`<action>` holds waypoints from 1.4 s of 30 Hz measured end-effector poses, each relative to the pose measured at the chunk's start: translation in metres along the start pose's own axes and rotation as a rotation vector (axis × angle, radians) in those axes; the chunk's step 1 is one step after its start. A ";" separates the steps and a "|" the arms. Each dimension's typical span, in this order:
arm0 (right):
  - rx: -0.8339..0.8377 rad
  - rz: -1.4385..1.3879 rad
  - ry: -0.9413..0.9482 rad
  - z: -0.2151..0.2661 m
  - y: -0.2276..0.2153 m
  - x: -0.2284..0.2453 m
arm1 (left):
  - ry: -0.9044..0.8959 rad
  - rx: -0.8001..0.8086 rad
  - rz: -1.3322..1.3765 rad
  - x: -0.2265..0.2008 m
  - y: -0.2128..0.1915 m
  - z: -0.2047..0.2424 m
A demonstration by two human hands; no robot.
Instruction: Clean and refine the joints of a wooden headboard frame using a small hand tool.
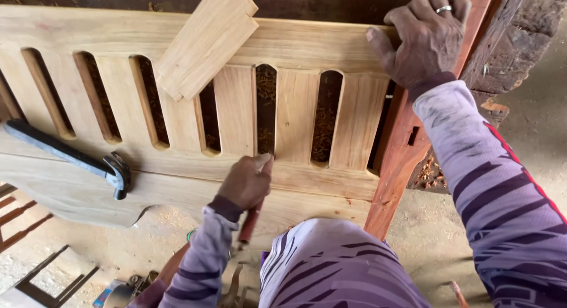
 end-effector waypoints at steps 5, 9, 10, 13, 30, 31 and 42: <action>0.014 -0.057 0.020 0.005 0.001 0.005 | -0.206 0.066 0.215 -0.014 -0.010 0.006; -0.002 -0.018 -0.001 0.005 0.001 0.002 | 0.016 -0.105 -0.028 -0.004 0.005 0.010; 0.009 -0.052 0.028 0.007 0.002 0.001 | 0.060 -0.147 0.038 -0.008 0.000 0.013; 0.020 -0.081 0.041 -0.001 -0.005 0.014 | -0.111 -0.040 0.153 -0.021 -0.011 0.019; 0.004 -0.068 0.043 -0.002 -0.006 0.010 | -0.246 0.029 0.256 0.009 0.004 0.004; -0.017 -0.041 0.015 -0.011 -0.011 0.011 | -0.120 -0.017 0.136 -0.001 0.000 0.004; 0.012 -0.076 0.069 -0.005 -0.001 0.006 | -0.123 0.050 -0.170 -0.016 -0.006 0.009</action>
Point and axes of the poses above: each hand's wrist, its own z-axis away from the middle knuckle, its own y-axis out of the palm, x = y × z, the point moved 4 cm from there along -z, towards the middle knuckle, and after that the axes turned 10 degrees about -y, right-handed, at the moved point
